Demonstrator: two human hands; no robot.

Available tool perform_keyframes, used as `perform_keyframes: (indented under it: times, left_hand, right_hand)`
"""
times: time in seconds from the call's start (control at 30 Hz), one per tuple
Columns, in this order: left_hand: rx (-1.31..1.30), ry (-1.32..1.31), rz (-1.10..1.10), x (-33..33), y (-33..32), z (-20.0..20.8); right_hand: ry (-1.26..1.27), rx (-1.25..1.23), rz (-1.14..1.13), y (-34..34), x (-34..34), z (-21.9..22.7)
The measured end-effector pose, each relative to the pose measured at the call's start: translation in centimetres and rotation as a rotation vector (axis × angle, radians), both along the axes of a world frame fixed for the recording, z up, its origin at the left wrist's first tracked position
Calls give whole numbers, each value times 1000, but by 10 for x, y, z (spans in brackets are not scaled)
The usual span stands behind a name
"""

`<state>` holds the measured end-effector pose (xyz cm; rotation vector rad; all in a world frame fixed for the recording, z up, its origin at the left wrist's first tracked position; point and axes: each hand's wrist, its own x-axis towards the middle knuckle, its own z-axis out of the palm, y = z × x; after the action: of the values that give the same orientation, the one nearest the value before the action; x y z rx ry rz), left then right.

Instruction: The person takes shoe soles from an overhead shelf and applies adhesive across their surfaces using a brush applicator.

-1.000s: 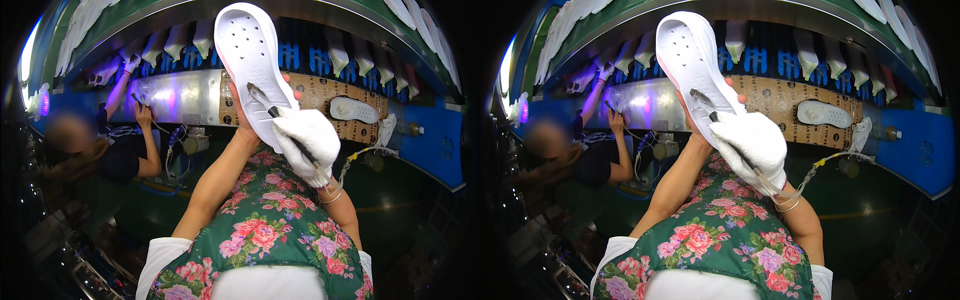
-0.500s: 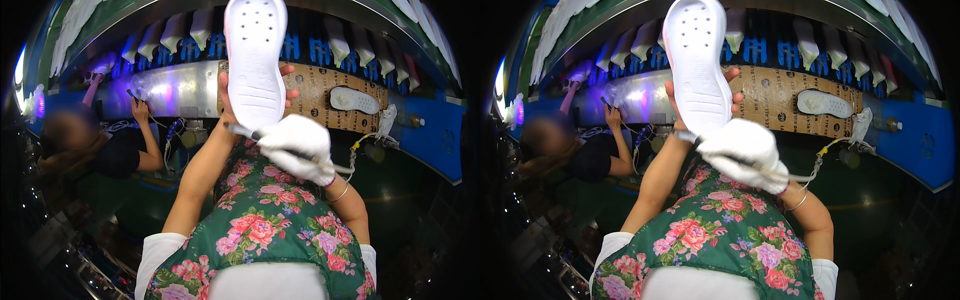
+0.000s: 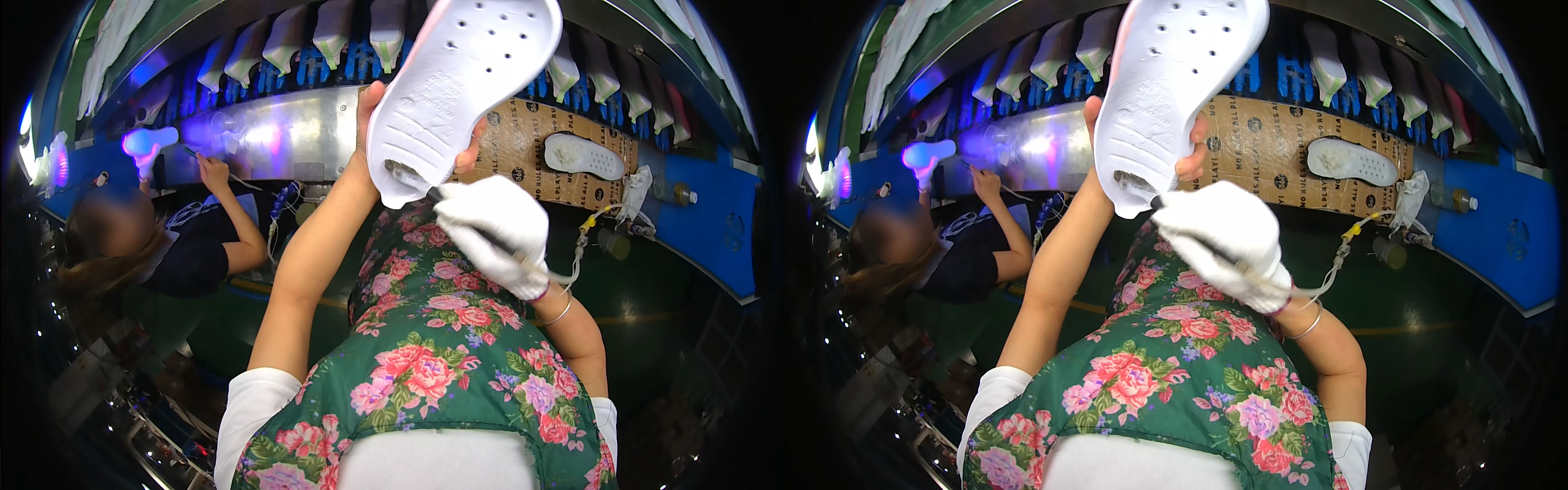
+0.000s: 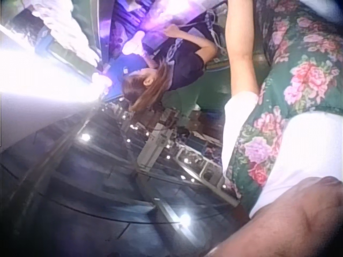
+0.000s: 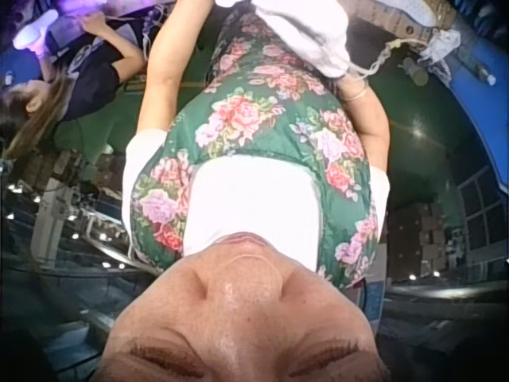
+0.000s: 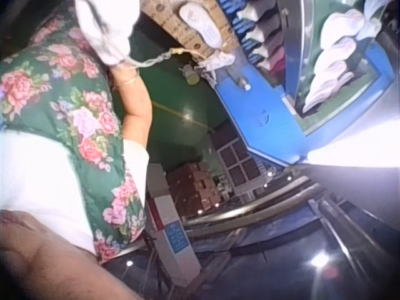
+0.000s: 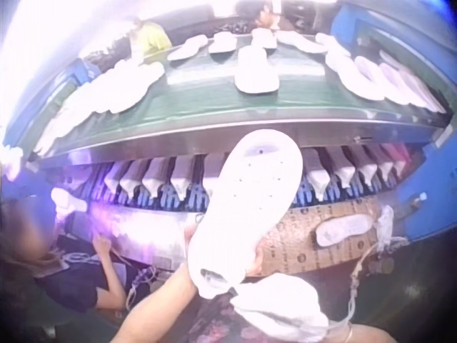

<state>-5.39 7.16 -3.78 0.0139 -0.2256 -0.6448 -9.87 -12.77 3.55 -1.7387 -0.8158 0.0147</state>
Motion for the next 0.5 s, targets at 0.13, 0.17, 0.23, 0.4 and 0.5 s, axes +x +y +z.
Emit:
perform_keyframes:
  times: [0.13, 0.17, 0.23, 0.4, 0.5]
  left_hand:
    - [276, 121, -59, 7, 3, 12]
    - [232, 105, -99, 7, 3, 12]
    - [185, 90, -141, 7, 4, 13]
    - [280, -18, -145, 12, 6, 15]
    - [73, -10, -190, 21, 4, 9]
  right_hand:
    - [-169, -44, 137, 3, -20, -8]
    - [-32, 31, 207, 4, -18, -8]
    - [56, 64, 161, 1, -14, -2]
    - [-202, -70, 20, 1, -11, 1]
    - [-105, -27, 161, 5, -19, -3]
